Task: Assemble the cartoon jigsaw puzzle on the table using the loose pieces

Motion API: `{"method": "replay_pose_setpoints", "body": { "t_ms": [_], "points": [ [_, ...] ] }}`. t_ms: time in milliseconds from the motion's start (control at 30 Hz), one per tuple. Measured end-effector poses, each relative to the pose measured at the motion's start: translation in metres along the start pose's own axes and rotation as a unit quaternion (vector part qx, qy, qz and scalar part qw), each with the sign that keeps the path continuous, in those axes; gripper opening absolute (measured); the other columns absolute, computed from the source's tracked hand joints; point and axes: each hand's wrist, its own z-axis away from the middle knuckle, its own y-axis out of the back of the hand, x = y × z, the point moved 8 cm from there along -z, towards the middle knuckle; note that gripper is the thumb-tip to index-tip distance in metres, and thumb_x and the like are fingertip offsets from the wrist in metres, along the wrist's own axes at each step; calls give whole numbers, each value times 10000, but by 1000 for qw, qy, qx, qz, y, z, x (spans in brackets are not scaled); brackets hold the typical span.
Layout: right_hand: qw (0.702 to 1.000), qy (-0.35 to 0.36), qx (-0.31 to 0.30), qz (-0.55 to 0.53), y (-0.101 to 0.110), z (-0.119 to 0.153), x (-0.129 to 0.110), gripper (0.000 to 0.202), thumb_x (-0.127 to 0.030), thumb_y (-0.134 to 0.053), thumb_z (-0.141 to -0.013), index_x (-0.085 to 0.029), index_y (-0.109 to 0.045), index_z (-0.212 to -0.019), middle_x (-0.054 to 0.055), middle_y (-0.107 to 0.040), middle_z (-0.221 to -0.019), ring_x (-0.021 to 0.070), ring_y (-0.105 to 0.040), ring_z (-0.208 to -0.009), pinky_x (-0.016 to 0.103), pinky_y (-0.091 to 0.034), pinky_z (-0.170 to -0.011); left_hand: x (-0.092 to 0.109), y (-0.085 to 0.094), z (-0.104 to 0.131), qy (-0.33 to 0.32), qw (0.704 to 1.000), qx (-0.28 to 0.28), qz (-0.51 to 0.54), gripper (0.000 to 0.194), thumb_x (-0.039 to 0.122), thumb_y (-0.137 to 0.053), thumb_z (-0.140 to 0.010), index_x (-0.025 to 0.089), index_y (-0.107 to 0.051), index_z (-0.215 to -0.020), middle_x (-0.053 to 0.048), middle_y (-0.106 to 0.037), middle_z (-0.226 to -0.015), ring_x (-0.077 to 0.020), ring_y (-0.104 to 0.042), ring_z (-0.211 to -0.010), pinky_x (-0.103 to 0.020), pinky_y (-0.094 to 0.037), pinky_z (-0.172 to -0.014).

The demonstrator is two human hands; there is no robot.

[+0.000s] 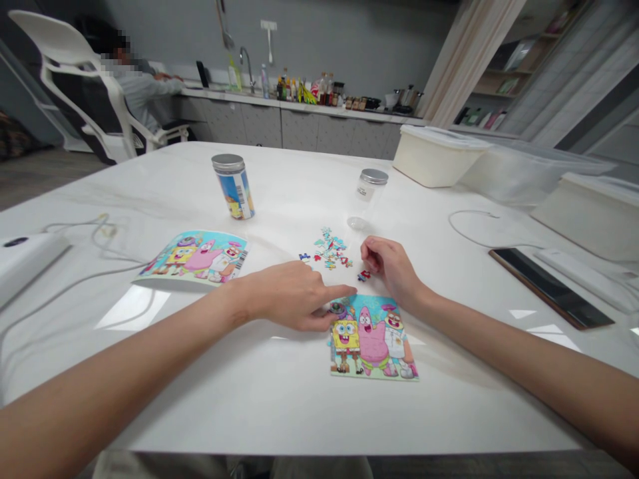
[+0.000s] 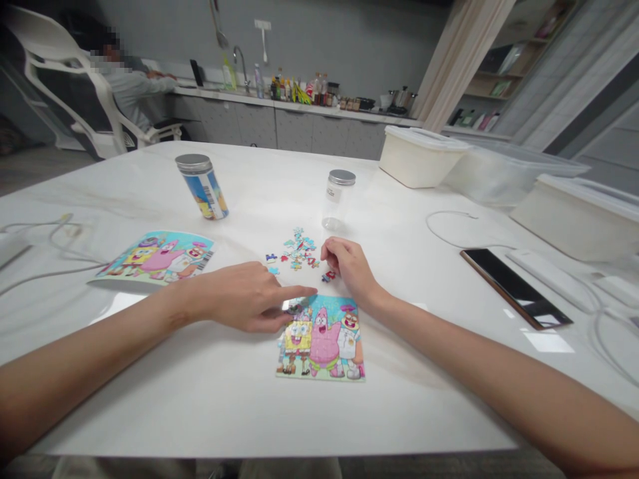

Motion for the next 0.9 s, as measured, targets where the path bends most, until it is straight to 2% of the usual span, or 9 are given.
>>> {"method": "replay_pose_setpoints", "body": {
  "t_ms": [167,433,600,733,900],
  "points": [
    [1000,0,3,5,0,0,0,243,-336,-525,-736,-180,-538,-550,-55,-364,-433,85,-297,-430,238,-207,-442,-1,-1,0,-1,1000,10,2,409,391,-421,-910,218,-551,-1257,-20,-635,-563,-161,-545,-447,-272,-294,-448],
    [1000,4,12,8,2,0,-1,252,-348,-524,-738,-182,-540,-550,-51,-365,-439,87,-306,-440,237,-214,-441,-1,0,0,3,1000,12,4,393,388,-437,-901,220,-560,-1234,-8,-639,-575,-165,-571,-467,-276,-307,-458],
    [996,-2,85,6,17,0,0,215,-316,-503,-739,-193,-514,-563,-53,-347,-464,89,-285,-435,234,-191,-417,-1,0,1,5,1000,11,3,403,395,-436,-901,229,-544,-1253,0,-637,-567,-171,-565,-461,-281,-284,-450],
    [990,-4,140,8,32,-3,3,215,-316,-464,-746,-197,-495,-570,-42,-371,-491,93,-314,-441,234,-233,-418,0,1,1,4,1000,10,5,404,392,-439,-901,226,-542,-1255,-2,-639,-568,-164,-565,-461,-278,-281,-454],
    [997,-12,76,-9,23,-6,8,240,-390,-471,-774,-205,-507,-627,-33,-424,-535,111,-401,-471,251,-337,-475,0,1,0,5,1000,9,-2,395,395,-438,-898,229,-551,-1239,-2,-636,-564,-168,-560,-455,-279,-264,-446]
  ]
}}
